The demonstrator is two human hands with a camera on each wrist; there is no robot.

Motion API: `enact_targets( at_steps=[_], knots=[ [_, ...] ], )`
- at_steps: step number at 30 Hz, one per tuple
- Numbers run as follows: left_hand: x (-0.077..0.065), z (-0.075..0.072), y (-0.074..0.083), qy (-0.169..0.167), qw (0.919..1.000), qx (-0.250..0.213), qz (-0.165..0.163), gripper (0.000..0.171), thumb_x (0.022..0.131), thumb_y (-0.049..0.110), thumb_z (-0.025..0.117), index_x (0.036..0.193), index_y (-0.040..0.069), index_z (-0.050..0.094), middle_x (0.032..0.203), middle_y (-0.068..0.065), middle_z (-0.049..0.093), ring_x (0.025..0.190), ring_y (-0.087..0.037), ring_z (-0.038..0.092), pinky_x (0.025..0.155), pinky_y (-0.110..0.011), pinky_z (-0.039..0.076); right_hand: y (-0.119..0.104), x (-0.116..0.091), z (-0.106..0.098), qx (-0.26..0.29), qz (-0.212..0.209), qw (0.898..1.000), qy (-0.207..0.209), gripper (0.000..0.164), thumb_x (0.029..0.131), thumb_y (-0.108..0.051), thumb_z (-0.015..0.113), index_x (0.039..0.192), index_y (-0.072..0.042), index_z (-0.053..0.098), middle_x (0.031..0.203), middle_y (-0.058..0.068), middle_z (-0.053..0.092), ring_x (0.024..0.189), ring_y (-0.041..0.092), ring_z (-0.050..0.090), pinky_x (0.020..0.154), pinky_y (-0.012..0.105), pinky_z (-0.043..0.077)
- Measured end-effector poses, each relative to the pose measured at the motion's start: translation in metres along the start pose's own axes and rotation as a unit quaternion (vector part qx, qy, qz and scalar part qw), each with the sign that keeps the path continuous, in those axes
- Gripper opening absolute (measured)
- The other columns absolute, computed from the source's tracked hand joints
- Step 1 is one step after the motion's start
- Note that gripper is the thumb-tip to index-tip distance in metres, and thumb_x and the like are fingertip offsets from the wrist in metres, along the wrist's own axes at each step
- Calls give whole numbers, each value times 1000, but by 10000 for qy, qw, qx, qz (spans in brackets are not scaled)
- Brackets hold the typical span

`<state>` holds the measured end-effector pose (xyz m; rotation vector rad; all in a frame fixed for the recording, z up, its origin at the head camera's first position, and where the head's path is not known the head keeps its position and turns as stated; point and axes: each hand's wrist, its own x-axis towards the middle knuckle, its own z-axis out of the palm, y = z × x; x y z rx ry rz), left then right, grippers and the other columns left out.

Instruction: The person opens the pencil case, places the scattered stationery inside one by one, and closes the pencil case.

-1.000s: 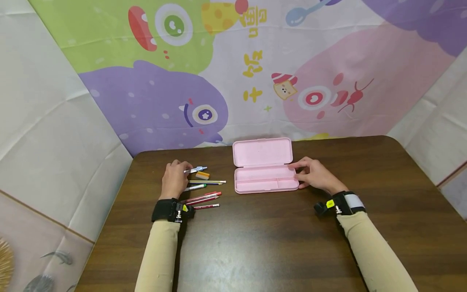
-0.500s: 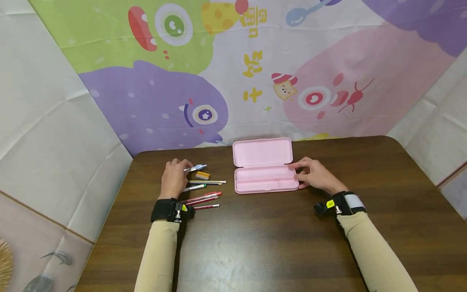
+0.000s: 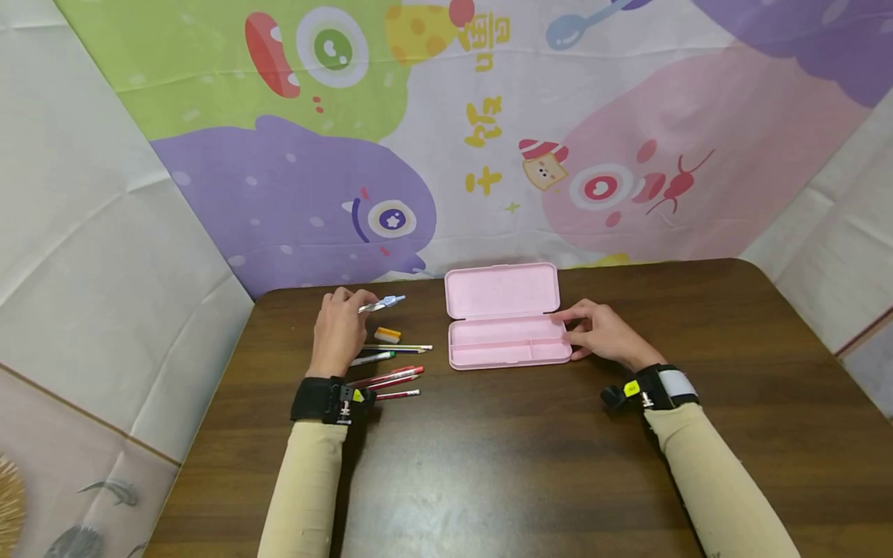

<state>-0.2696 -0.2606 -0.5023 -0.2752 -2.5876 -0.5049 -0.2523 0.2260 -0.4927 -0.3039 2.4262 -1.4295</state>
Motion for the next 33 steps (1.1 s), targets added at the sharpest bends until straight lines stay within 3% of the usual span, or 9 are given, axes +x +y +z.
enact_targets(
  at_steps=[4,11,19,21,24,27,29,31,33],
  knots=[
    [2,0,6,62,9999,-41,120,27,94,-4,81,114,14,81,105,-19,71,96,-41,62,79,-64,53,-1,0,0,-16,5,10000,-2,44,105,-1,75,148,7,69,129,24,52,90,20,63,73,26,68],
    [4,-31,50,-448,9987,-231,115,22,99,-5,77,117,7,81,108,-24,71,105,-46,64,89,-61,59,-2,0,-1,-24,-8,10000,43,44,104,0,75,147,6,69,130,25,53,88,19,63,73,26,68],
    [5,-3,49,-672,9972,-208,237,25,97,-1,82,116,14,82,107,-20,72,102,-40,64,85,-58,60,0,-1,1,-53,-7,10000,-13,44,105,-1,74,148,7,69,129,25,53,88,18,63,73,26,68],
    [6,16,40,-549,9975,-191,401,26,97,3,84,116,20,81,107,-16,72,101,-36,63,82,-57,59,0,-1,1,-49,6,10000,-6,44,105,-1,74,148,6,69,130,25,54,89,19,63,73,26,68],
    [7,22,46,-639,9962,-191,562,26,98,3,83,118,21,81,107,-15,73,101,-36,64,83,-56,60,0,-1,2,-48,20,10000,-18,44,105,-1,75,148,5,70,131,25,54,90,21,63,73,25,68],
    [11,45,39,-650,9945,-244,787,26,100,9,83,120,26,81,107,-11,74,103,-32,65,84,-50,60,-1,-1,2,-49,32,10000,-19,44,105,-1,75,148,5,69,131,25,54,91,23,62,74,25,68],
    [11,26,63,-772,9934,-277,802,24,100,7,83,120,22,82,108,-14,76,104,-34,66,87,-46,62,-1,-1,1,-55,45,10000,-16,45,105,-1,75,148,5,69,132,25,53,92,23,62,74,25,68],
    [11,21,74,-666,9930,-342,913,23,101,8,82,119,22,82,106,-13,75,102,-32,65,84,-43,61,-1,-2,1,-59,56,10000,-17,45,105,-1,74,149,4,69,132,25,53,93,23,61,74,25,67],
    [9,-7,106,-665,9930,-346,914,20,101,4,82,117,15,83,106,-16,75,100,-34,65,84,-43,61,-2,-2,0,-54,71,10000,-21,45,105,-2,74,149,4,69,132,25,53,93,23,61,74,25,67]
  ],
)
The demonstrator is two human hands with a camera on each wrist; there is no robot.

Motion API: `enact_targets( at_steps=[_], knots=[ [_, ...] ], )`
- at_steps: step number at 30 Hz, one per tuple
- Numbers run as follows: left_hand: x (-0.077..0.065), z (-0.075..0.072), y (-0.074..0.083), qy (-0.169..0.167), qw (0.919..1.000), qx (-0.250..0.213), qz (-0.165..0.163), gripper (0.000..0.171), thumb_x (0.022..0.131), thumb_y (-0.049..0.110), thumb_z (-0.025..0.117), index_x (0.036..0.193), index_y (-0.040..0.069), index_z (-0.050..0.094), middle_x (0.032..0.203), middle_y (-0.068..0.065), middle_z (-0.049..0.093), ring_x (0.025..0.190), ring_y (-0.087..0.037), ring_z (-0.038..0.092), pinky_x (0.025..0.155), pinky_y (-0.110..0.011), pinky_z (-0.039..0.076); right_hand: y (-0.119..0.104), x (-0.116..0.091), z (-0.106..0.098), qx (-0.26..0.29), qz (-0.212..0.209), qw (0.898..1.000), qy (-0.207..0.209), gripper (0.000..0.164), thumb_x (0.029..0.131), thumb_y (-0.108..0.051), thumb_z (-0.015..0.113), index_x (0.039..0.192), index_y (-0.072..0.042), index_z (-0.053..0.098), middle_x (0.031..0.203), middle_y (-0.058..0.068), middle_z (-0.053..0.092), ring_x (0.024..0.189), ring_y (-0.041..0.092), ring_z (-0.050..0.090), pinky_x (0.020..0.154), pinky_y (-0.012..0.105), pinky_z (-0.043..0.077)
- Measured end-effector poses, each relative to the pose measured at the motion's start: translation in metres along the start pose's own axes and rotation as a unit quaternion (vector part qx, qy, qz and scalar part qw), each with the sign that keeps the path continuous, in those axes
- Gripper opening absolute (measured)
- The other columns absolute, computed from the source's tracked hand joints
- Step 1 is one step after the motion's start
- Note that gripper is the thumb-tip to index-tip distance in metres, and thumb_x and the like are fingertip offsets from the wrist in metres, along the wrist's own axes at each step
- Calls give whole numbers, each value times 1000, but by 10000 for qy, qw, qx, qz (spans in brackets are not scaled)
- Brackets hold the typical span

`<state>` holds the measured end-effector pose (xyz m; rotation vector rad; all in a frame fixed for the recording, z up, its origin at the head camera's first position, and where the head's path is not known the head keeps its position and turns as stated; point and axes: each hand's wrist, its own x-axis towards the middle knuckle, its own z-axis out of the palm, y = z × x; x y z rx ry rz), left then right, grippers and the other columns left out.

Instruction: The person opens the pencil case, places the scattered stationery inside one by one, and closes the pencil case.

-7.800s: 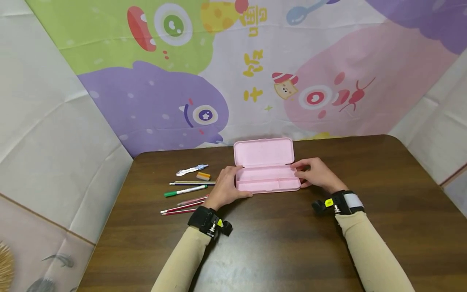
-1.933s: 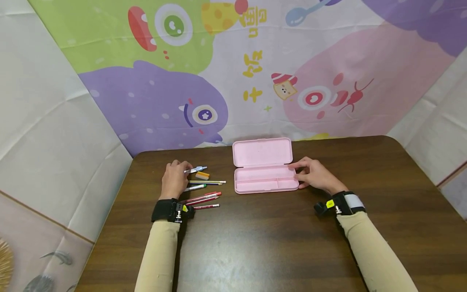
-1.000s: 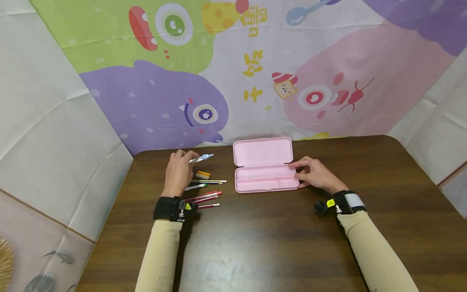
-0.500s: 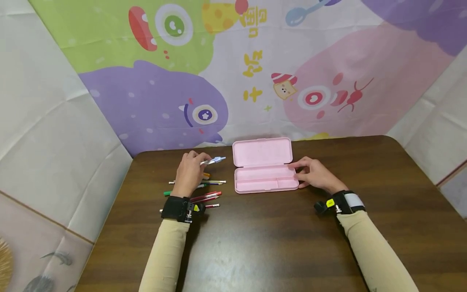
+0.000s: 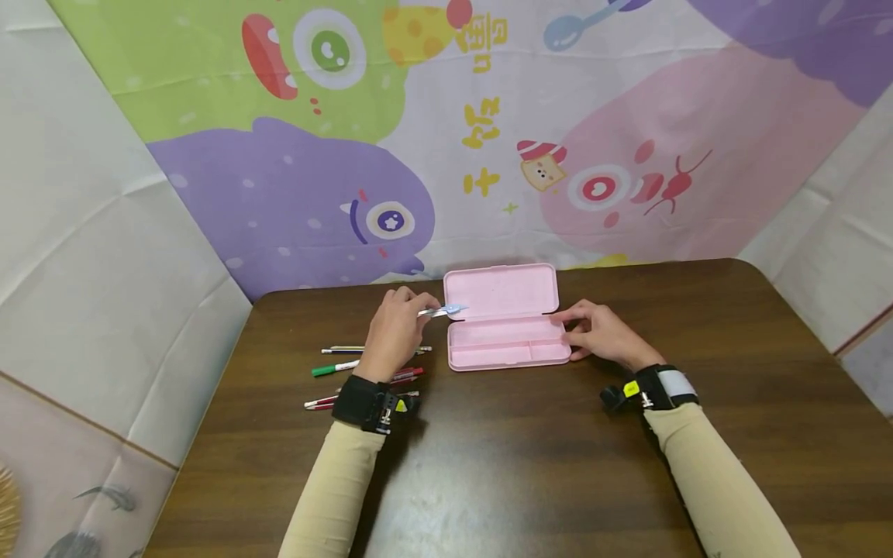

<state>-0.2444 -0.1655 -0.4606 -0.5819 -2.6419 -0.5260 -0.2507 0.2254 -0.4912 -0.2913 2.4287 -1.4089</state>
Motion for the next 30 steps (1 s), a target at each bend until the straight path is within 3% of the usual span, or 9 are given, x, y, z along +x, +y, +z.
enact_targets(
  at_steps=[1,6,18,23,24,25,27,30],
  knots=[
    [-1,-15,19,-52,10000,-13,-50,20,99,1,82,116,12,83,105,-18,75,99,-35,65,83,-45,61,0,0,0,5,2,10000,-1,45,105,-2,75,149,4,69,132,25,53,93,23,61,74,25,67],
    [4,-15,39,-80,9999,55,54,21,99,-1,82,115,11,82,104,-17,75,99,-35,67,83,-46,62,-1,-1,0,26,3,10000,-30,45,105,-3,75,149,3,69,132,25,53,94,25,61,74,24,67],
    [14,-8,63,-199,9996,-5,215,20,100,4,83,117,14,84,105,-15,75,99,-33,67,84,-44,60,1,0,0,56,-20,10000,0,44,105,-2,75,148,4,70,132,25,53,91,22,62,73,25,67],
    [12,-1,62,-270,9989,-30,392,18,99,4,84,114,14,85,102,-14,76,98,-33,68,85,-44,61,1,0,0,61,-27,10000,-12,44,105,-2,75,148,4,69,130,24,53,91,21,62,73,25,67],
    [12,2,61,-271,9986,-76,444,18,99,4,84,114,14,86,101,-13,76,97,-32,68,85,-43,61,0,0,1,57,-29,10000,-7,44,105,-2,75,148,5,69,130,25,53,91,20,63,73,26,68],
    [13,16,51,-239,9982,-138,524,16,101,9,83,114,17,86,100,-10,76,98,-29,68,86,-41,61,0,0,0,52,-24,10000,-2,44,105,-1,75,148,5,69,130,24,53,91,20,63,73,26,68],
    [13,30,45,-299,9977,-164,581,15,101,12,84,114,19,86,99,-8,75,99,-27,68,87,-41,62,0,0,0,53,-26,10000,3,44,105,-1,75,148,5,69,130,24,53,90,20,63,73,26,68],
    [13,61,30,-287,9968,-114,735,16,100,18,86,114,26,86,96,-3,72,97,-22,65,82,-45,60,0,-1,0,55,-23,10000,-9,44,105,-1,75,149,5,69,130,25,53,91,22,63,73,26,68]
  ],
)
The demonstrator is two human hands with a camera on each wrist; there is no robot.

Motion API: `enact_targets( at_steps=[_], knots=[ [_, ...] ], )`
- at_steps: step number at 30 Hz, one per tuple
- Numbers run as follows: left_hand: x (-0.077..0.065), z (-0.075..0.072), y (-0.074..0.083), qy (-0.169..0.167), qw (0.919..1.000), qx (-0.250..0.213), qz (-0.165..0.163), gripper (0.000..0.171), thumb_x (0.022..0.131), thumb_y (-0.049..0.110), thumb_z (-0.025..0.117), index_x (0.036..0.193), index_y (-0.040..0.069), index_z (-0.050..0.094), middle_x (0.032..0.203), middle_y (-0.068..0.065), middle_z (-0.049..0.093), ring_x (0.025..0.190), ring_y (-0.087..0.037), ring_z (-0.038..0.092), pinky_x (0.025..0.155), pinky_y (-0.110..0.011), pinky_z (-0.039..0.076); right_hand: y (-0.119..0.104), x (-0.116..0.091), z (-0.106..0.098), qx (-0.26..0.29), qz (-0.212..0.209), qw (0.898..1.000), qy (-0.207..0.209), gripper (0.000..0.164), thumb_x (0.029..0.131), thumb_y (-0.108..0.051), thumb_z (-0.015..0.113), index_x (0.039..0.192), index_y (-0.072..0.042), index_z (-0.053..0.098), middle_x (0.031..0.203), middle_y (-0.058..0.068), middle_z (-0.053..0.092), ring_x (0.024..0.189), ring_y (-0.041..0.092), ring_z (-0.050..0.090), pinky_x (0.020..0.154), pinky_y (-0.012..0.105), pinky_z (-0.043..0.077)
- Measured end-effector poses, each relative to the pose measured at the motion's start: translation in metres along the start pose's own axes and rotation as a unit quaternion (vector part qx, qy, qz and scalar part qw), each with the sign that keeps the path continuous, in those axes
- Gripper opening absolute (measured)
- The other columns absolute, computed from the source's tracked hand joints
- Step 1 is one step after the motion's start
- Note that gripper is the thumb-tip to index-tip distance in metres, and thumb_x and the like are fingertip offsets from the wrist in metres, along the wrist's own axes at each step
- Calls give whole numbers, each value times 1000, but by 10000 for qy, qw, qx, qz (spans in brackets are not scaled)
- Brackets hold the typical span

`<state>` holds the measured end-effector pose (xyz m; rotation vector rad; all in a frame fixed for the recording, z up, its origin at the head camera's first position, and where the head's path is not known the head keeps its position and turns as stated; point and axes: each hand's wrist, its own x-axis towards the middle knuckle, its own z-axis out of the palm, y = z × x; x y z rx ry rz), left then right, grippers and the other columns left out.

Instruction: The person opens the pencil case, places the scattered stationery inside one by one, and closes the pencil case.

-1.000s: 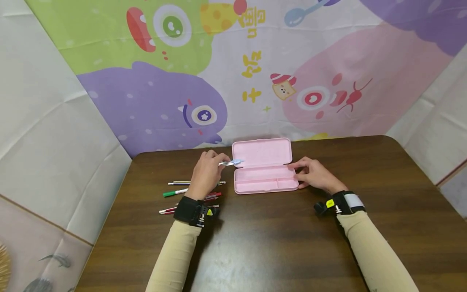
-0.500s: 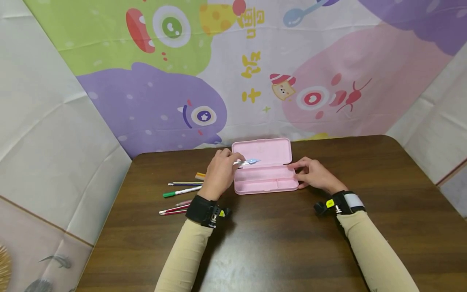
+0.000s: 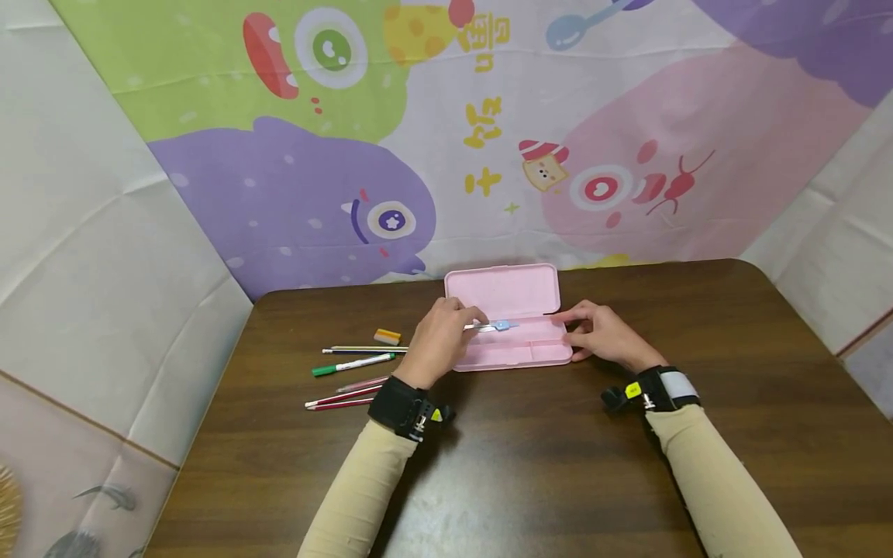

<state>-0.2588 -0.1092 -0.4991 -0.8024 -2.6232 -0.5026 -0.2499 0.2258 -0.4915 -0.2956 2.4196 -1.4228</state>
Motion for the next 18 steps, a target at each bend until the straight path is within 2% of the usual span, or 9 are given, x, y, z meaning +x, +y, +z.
enact_targets(
  at_steps=[1,2,4,6,10,13,18],
  knots=[
    [1,6,-2,-82,10000,34,3,17,100,18,87,114,27,86,96,-3,72,98,-22,65,82,-45,60,0,0,0,0,4,10000,-7,44,105,-2,75,149,4,69,130,25,53,92,22,63,73,26,68],
    [1,3,4,-202,9998,62,-20,19,98,14,88,114,25,86,96,-6,73,98,-25,66,82,-48,61,-1,0,0,-8,9,10000,-15,44,105,-2,75,149,4,69,130,25,53,92,23,62,73,25,68],
    [0,8,3,-237,9997,32,66,20,97,15,88,114,26,86,95,-5,73,96,-24,65,80,-49,60,-1,0,0,-27,30,10000,-26,45,105,-3,75,149,4,69,131,25,53,93,24,62,74,25,67],
    [0,5,9,-395,9992,-8,21,20,99,13,86,115,25,87,96,-7,75,96,-25,67,83,-44,62,-1,-1,0,-38,44,10000,-23,45,105,-3,75,149,4,69,131,25,53,94,25,62,74,24,67],
    [-2,11,7,-378,9992,29,108,20,99,15,86,114,28,87,94,-3,75,95,-22,67,80,-49,60,-1,-1,-1,-23,20,10000,1,45,105,-3,75,149,3,69,130,25,53,95,25,61,74,24,67],
    [-3,22,2,-401,9991,34,166,22,97,15,88,114,28,87,93,-2,76,94,-21,68,78,-52,59,-1,-1,-1,-4,-15,10000,-9,45,105,-3,75,149,4,69,130,25,53,94,24,61,73,24,67],
    [-3,39,-9,-642,9976,-197,148,21,98,17,88,115,29,86,97,0,77,95,-21,68,84,-40,62,0,0,0,18,-47,10000,-19,45,105,-2,75,149,4,69,130,24,52,93,22,61,74,25,67]
  ],
)
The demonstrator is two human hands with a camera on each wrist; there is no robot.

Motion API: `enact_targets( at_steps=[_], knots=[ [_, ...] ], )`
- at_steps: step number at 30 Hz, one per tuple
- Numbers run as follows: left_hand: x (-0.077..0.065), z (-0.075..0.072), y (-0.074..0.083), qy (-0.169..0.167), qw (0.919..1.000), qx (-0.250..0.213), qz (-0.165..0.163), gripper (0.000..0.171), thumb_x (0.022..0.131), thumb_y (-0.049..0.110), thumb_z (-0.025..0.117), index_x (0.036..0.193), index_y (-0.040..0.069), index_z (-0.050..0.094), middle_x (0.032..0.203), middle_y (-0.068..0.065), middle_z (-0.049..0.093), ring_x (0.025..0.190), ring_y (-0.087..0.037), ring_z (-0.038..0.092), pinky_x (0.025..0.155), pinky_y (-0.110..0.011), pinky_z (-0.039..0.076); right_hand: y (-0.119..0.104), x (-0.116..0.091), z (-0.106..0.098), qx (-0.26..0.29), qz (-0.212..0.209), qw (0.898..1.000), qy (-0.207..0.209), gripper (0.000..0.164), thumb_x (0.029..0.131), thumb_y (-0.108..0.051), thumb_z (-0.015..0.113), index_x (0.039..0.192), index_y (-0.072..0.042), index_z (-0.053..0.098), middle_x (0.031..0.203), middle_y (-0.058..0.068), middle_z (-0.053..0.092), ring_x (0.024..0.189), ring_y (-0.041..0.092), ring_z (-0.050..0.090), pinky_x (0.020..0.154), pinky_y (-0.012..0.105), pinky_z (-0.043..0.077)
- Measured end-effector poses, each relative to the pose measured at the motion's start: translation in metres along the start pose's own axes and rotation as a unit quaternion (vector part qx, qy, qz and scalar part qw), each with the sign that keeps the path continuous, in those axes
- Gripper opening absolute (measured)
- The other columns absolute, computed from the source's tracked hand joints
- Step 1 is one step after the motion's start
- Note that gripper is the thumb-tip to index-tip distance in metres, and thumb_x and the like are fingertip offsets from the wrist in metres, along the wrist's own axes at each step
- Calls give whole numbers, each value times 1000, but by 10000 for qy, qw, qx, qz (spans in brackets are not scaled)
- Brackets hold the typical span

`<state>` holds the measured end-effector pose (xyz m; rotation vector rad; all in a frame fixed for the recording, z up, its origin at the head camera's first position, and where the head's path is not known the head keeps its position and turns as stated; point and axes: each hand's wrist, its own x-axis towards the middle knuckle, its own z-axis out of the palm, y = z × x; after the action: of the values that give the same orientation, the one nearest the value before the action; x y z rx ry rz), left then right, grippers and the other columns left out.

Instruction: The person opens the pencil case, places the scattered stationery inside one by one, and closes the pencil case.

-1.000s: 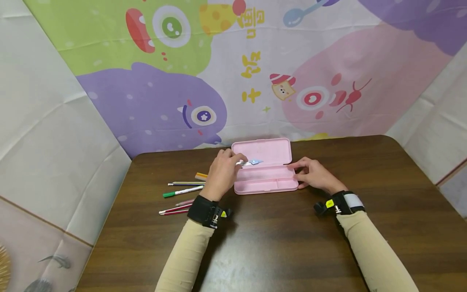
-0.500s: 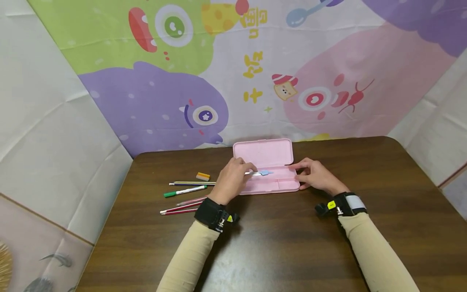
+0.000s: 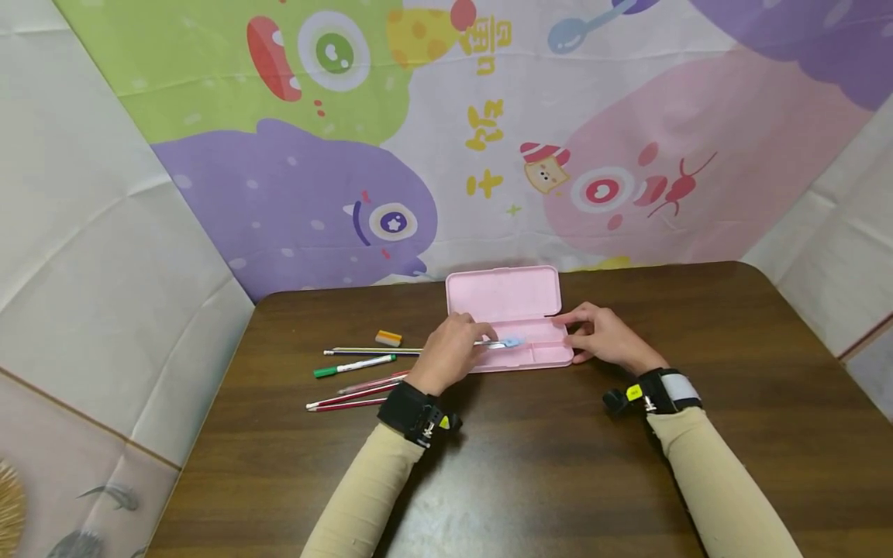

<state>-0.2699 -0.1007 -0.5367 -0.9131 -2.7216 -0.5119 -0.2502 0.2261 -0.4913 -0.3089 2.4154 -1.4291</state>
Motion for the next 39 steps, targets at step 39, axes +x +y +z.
enact_targets(
  at_steps=[39],
  knots=[
    [-2,14,-3,-471,9978,464,93,32,99,16,85,120,39,89,102,10,78,97,-17,71,78,-34,61,1,0,0,-9,-2,10000,21,45,105,-1,74,149,5,69,129,25,53,90,21,62,73,24,67]
  ],
)
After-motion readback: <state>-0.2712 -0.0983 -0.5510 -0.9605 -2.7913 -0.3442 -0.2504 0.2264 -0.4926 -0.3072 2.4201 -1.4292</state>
